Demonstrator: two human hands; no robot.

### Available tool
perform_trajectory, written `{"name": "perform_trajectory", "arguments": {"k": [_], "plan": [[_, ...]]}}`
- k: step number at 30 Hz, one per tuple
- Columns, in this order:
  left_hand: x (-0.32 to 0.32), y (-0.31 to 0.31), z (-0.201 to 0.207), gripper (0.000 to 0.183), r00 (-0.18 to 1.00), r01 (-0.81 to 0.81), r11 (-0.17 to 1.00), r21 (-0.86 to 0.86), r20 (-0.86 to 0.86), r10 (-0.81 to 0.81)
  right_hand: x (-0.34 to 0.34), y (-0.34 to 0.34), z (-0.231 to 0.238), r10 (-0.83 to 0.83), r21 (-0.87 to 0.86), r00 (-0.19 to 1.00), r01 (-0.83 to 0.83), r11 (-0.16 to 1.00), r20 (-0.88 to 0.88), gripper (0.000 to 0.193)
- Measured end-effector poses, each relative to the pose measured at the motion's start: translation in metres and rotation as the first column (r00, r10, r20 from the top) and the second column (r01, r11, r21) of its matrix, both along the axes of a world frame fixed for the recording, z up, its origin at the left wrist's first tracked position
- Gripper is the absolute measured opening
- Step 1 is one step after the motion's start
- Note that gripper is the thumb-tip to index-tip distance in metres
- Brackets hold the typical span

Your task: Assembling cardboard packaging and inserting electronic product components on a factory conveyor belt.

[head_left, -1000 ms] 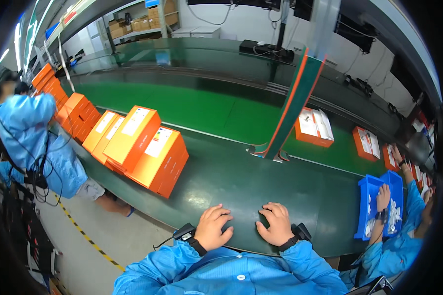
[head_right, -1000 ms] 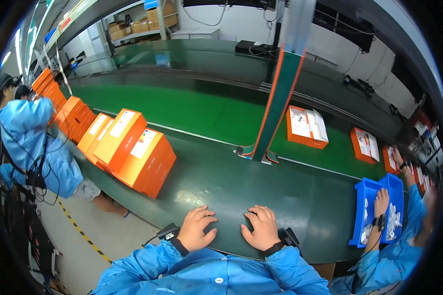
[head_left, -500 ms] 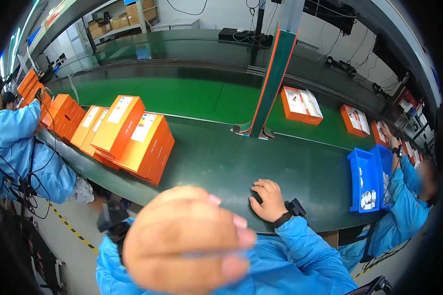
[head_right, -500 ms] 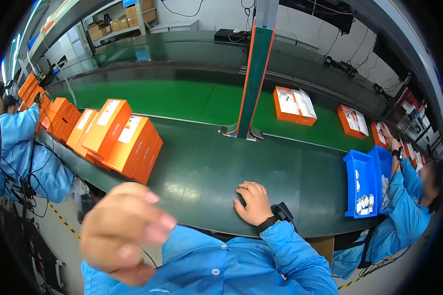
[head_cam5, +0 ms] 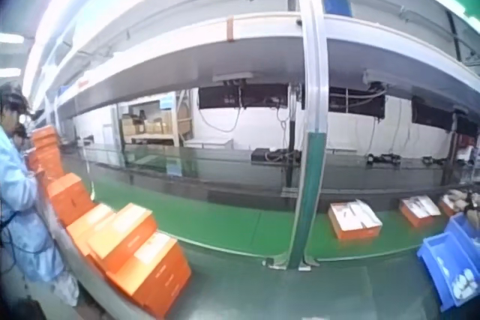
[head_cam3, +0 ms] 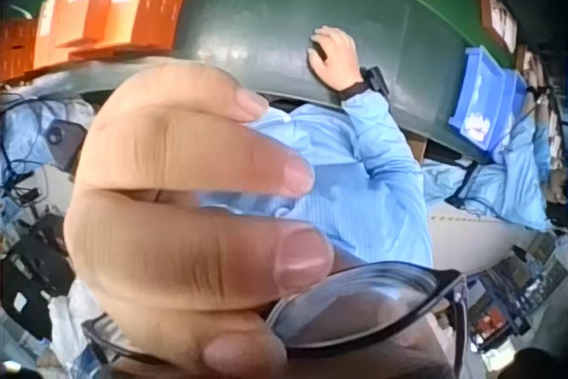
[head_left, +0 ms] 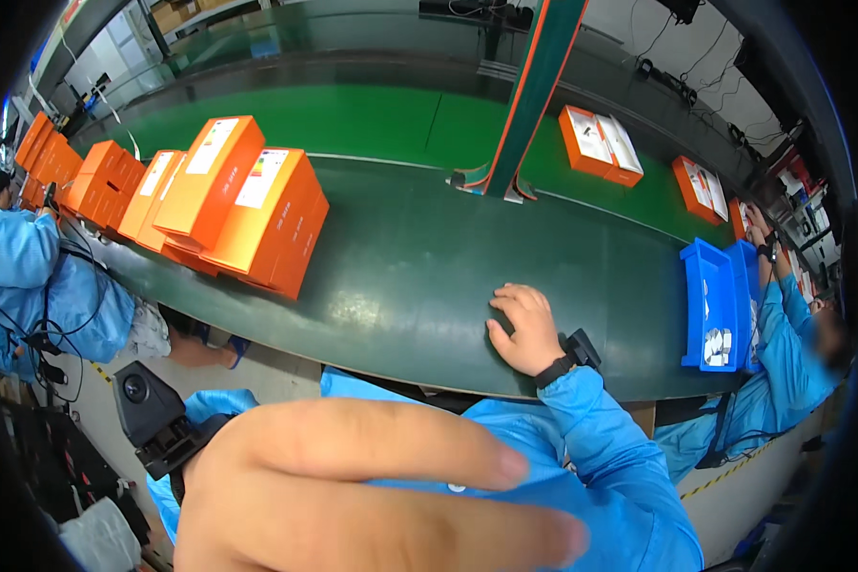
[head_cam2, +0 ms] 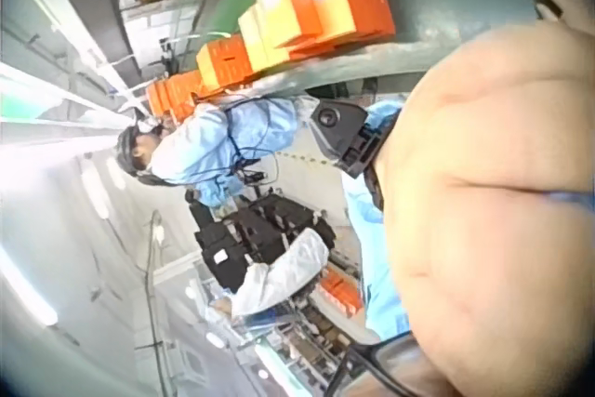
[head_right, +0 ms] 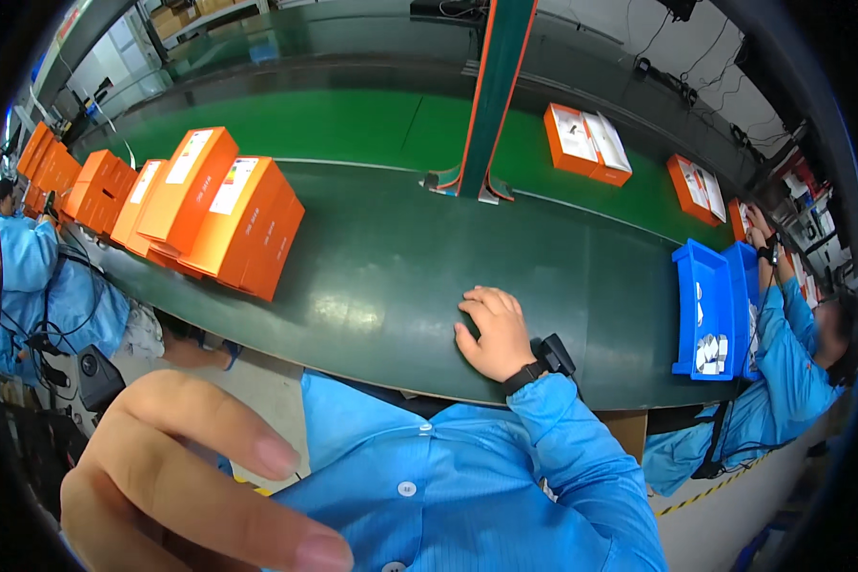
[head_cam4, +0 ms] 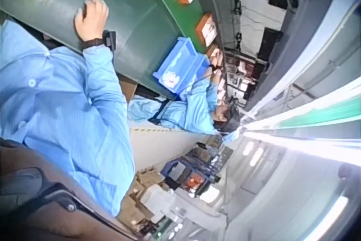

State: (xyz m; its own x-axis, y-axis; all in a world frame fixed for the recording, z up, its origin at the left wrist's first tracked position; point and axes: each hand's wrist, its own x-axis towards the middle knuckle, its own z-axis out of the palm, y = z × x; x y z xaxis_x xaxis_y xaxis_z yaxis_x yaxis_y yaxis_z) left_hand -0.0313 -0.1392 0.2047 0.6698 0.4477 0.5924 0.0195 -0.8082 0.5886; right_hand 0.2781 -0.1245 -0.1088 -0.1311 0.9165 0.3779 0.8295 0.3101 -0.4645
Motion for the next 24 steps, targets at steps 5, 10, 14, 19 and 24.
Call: {"name": "perform_trajectory", "arguments": {"k": [5,10,14,19,24], "plan": [[-0.007,0.006,-0.003,0.004,0.997,0.046,0.997,-0.067,-0.057,-0.05,-0.001,-0.003,-0.002,-0.002,-0.014,1.0,0.002,1.0,0.002,0.031],[-0.03,0.017,-0.011,0.009,0.989,0.115,0.987,-0.114,-0.075,-0.124,-0.003,0.0,-0.002,-0.004,-0.032,1.0,0.004,0.999,0.013,0.031],[-0.026,0.021,-0.003,0.01,0.989,0.146,0.988,-0.041,-0.031,-0.148,-0.007,0.001,0.004,-0.029,-0.02,0.999,0.029,0.999,0.019,0.029],[-0.04,0.061,-0.044,0.029,0.996,-0.084,0.969,0.234,0.034,0.079,-0.008,0.007,0.002,0.009,0.036,0.997,-0.007,0.999,-0.072,0.025],[-0.085,0.111,-0.119,0.059,0.708,-0.525,0.806,0.274,-0.384,0.592,-0.003,0.001,-0.001,-0.029,0.009,0.994,0.03,1.0,-0.102,0.022]]}}
